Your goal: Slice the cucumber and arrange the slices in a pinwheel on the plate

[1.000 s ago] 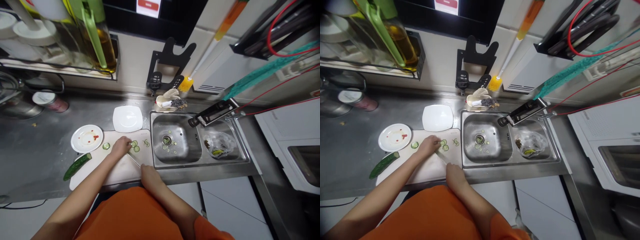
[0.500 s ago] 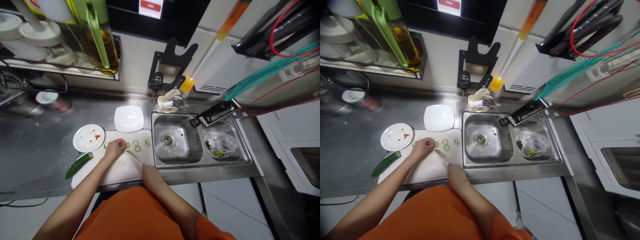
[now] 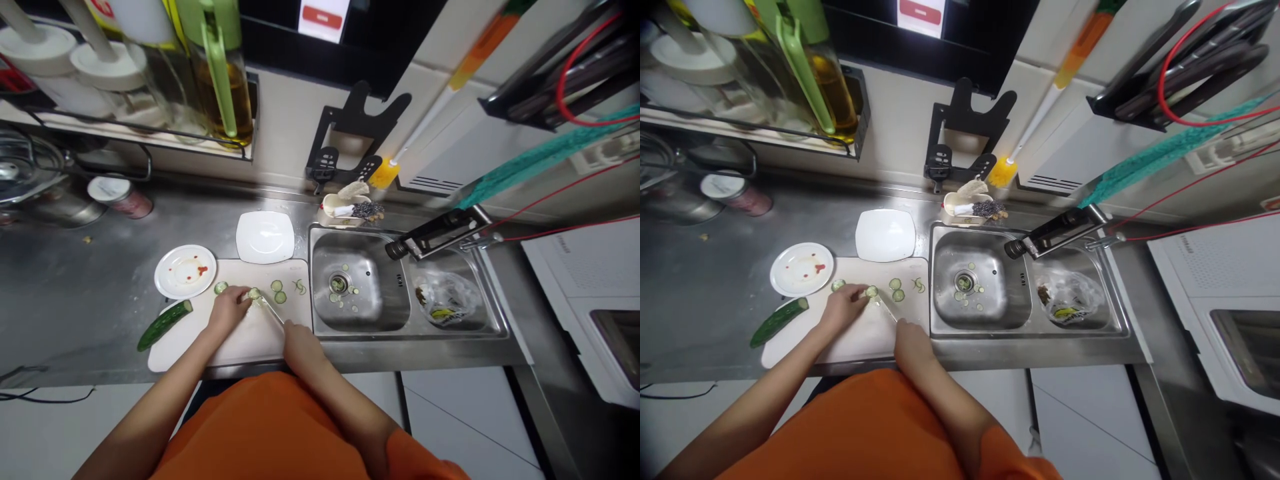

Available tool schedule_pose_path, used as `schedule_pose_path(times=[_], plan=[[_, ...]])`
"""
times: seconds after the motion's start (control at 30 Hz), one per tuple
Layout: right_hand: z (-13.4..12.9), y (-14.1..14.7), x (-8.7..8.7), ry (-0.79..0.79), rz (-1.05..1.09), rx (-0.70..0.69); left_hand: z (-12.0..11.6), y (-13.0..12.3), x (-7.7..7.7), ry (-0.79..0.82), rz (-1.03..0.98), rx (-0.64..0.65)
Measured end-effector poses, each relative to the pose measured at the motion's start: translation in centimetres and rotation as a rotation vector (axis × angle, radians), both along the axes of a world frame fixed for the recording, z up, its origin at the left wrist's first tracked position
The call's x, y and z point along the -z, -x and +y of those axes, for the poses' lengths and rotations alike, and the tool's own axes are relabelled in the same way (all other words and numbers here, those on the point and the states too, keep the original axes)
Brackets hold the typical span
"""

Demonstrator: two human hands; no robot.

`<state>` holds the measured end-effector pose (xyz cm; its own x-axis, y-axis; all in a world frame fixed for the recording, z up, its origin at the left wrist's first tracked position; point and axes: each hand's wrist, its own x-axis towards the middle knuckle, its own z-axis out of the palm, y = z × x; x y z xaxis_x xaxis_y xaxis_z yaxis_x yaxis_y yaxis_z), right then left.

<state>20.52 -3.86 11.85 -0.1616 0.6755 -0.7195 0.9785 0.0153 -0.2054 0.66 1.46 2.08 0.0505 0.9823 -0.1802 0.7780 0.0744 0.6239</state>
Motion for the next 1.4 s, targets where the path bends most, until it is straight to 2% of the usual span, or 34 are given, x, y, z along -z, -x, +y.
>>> schedule_pose_path(times=[0.5, 0.87, 1.07, 1.3, 1.4], plan=[[0.5, 1.5, 0.3, -0.008, 0.016, 0.016, -0.1, 0.0, 0.6, -0.049, -0.024, -0.005], [0.5, 2.0, 0.5, -0.001, 0.014, 0.017, 0.1, -0.1, 0.3, 0.030, -0.012, -0.036], [-0.4, 1.0, 0.4, -0.013, 0.008, 0.000, 0.5, -0.4, -0.5, 0.074, -0.002, -0.058], [-1.3, -0.6, -0.1, 0.053, -0.009, 0.040, 0.8, -1.1, -1.5, 0.150, -0.039, -0.056], [-1.3, -0.7, -0.2, 0.063, -0.013, 0.042, 0.6, -0.7, -1.9, 0.160, -0.053, -0.093]])
